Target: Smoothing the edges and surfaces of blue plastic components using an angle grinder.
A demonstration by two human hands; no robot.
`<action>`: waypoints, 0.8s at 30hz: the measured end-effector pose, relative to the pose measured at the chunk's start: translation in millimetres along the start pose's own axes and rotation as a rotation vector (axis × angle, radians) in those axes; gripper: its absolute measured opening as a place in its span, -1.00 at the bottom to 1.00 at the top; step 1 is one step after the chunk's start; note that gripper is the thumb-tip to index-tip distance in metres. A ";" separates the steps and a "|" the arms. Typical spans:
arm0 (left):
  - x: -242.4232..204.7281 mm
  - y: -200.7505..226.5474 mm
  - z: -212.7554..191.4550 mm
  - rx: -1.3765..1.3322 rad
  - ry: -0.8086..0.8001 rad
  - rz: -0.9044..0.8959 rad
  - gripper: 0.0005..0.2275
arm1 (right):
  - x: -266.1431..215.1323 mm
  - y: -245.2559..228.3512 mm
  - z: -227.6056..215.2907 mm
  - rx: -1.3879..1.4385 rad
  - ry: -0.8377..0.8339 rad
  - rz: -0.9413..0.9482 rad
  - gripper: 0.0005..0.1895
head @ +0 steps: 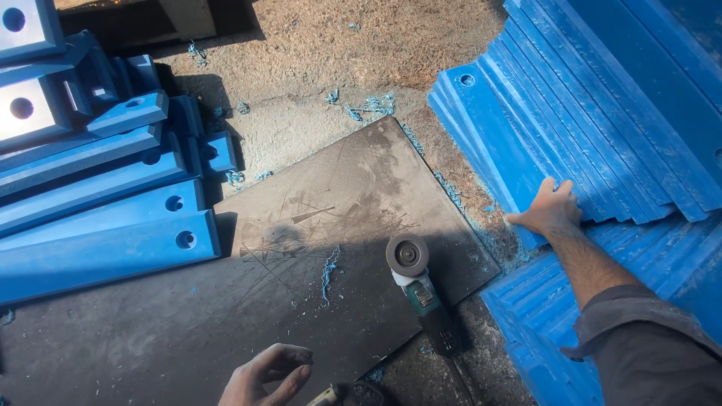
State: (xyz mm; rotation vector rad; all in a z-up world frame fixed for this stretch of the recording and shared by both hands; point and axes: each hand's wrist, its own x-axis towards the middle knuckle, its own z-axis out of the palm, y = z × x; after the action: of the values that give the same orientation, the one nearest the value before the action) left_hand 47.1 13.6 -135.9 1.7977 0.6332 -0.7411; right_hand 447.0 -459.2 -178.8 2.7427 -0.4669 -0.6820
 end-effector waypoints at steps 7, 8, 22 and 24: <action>-4.8 -12.7 -4.6 -0.081 -0.034 -0.074 -0.71 | 26.1 -7.6 20.2 0.144 0.067 -0.082 0.48; -7.4 -16.8 -6.2 -0.098 -0.038 -0.090 -0.72 | 27.9 -7.8 21.3 0.135 0.055 -0.109 0.49; -33.9 -42.8 -38.2 -0.290 0.108 -0.049 -0.73 | -145.0 -21.0 -80.8 0.776 -0.013 -0.579 -0.01; -46.2 -35.4 -43.9 -0.282 0.149 -0.041 -0.74 | -187.6 -32.2 -81.3 0.546 0.141 -0.744 0.00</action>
State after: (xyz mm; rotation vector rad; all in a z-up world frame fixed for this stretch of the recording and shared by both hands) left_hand -1.0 63.0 -112.0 1.5922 0.8324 -0.5182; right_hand 337.8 -345.1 -45.0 3.4624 0.5173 -0.5544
